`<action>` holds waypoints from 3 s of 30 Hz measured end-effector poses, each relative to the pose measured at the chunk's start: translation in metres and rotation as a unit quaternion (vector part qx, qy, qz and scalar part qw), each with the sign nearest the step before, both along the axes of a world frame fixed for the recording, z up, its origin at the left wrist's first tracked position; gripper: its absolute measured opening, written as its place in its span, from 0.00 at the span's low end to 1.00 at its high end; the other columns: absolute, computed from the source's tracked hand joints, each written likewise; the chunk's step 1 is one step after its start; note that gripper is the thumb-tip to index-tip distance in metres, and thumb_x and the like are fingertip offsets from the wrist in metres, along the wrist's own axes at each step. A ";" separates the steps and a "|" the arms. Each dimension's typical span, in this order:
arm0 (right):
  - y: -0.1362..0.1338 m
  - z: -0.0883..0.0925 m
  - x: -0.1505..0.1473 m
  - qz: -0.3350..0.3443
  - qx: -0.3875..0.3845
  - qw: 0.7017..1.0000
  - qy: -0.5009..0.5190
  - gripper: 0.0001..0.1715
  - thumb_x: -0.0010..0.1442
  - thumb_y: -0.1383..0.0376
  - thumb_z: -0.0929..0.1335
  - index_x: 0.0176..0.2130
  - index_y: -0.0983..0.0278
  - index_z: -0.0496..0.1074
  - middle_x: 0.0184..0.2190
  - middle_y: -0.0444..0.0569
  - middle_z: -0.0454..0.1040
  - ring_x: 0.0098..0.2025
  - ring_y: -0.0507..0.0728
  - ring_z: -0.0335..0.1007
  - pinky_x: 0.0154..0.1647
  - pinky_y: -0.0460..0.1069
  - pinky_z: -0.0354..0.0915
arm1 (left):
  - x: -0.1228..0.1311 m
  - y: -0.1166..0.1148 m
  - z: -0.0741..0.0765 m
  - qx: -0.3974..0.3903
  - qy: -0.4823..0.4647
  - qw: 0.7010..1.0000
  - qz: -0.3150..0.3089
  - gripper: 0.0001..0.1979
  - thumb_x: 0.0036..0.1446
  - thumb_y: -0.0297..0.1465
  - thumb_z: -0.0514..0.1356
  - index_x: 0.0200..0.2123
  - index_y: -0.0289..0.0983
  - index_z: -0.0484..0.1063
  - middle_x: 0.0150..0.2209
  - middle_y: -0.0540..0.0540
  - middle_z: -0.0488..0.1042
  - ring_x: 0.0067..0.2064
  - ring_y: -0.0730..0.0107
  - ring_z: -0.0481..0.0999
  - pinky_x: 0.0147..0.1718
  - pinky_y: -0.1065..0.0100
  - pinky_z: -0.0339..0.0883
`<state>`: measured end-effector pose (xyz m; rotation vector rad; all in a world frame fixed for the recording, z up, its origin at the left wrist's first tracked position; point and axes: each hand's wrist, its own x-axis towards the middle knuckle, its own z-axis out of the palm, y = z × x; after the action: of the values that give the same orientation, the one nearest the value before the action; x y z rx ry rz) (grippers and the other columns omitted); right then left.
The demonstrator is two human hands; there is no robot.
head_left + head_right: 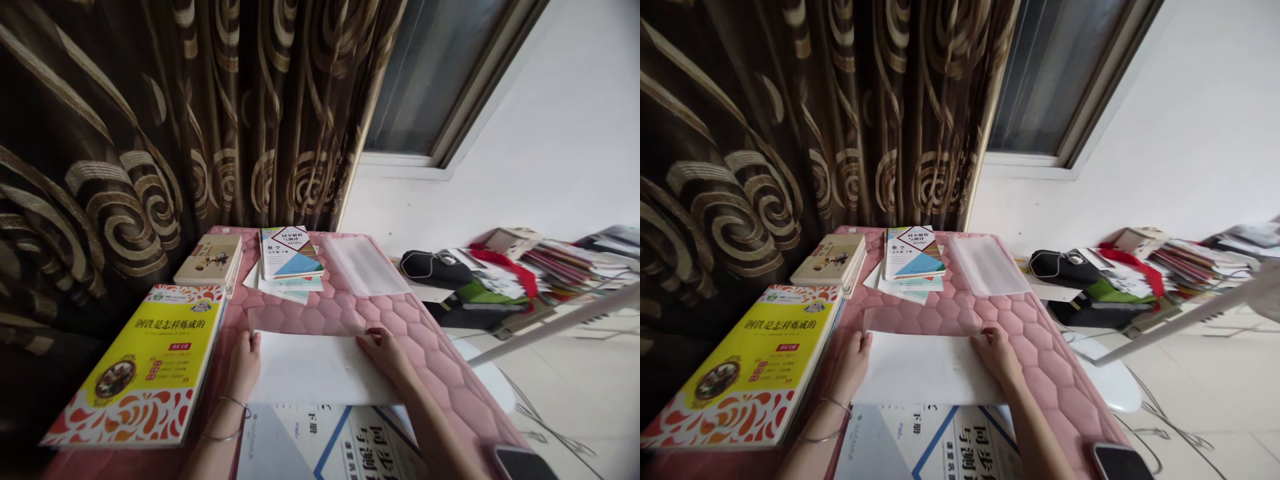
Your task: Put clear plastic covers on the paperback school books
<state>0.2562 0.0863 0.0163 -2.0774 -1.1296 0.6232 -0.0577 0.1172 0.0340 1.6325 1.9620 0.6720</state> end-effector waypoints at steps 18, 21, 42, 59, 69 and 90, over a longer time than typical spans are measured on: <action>-0.018 0.018 0.008 0.021 0.051 0.997 0.050 0.25 0.43 0.46 0.69 0.15 0.61 0.61 0.14 0.39 0.56 0.20 0.50 0.54 0.20 0.46 0.50 | 0.000 -0.001 -0.006 0.010 -0.149 0.989 0.014 0.06 0.54 0.35 0.54 0.30 0.39 0.63 0.26 0.52 0.71 0.30 0.68 0.73 0.29 0.71 0.63; -0.022 0.017 0.009 0.016 0.089 0.988 0.122 0.26 0.43 0.44 0.69 0.19 0.62 0.64 0.15 0.40 0.60 0.20 0.50 0.55 0.20 0.45 0.52 | 0.000 -0.002 -0.002 0.049 -0.176 0.983 -0.004 0.09 0.53 0.38 0.53 0.27 0.40 0.61 0.23 0.53 0.67 0.28 0.69 0.71 0.28 0.70 0.62; -0.031 0.019 0.003 -0.048 0.251 0.949 0.182 0.29 0.39 0.44 0.74 0.29 0.61 0.63 0.21 0.39 0.64 0.23 0.50 0.59 0.21 0.45 0.57 | 0.002 -0.010 0.008 0.108 -0.331 0.934 -0.075 0.16 0.55 0.45 0.53 0.38 0.38 0.64 0.35 0.46 0.74 0.37 0.64 0.74 0.38 0.65 0.68; -0.038 0.019 0.012 -0.049 0.141 0.955 0.258 0.24 0.46 0.45 0.71 0.29 0.62 0.71 0.23 0.43 0.70 0.24 0.53 0.62 0.21 0.46 0.57 | -0.001 -0.016 0.022 0.091 -0.389 0.914 -0.076 0.22 0.54 0.47 0.56 0.44 0.36 0.66 0.36 0.44 0.75 0.38 0.61 0.74 0.38 0.64 0.68; -0.040 0.020 0.007 -0.046 0.159 0.939 0.300 0.22 0.43 0.49 0.73 0.23 0.59 0.62 0.18 0.40 0.67 0.19 0.52 0.59 0.19 0.46 0.55 | -0.002 -0.007 0.002 0.078 -0.319 0.944 -0.027 0.21 0.48 0.42 0.60 0.43 0.36 0.66 0.37 0.47 0.74 0.40 0.62 0.73 0.39 0.64 0.67; -0.021 -0.016 0.024 -0.023 0.013 0.999 0.045 0.10 0.41 0.58 0.70 0.22 0.62 0.70 0.22 0.47 0.74 0.28 0.57 0.70 0.28 0.47 0.64 | 0.001 -0.004 0.009 -0.062 -0.021 0.998 -0.009 0.05 0.56 0.32 0.54 0.34 0.37 0.67 0.26 0.52 0.70 0.29 0.70 0.70 0.29 0.72 0.57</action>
<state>0.2804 0.0658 0.0005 -2.0256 -1.0318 0.6700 -0.0566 0.1134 0.0425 1.5472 1.9176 0.5620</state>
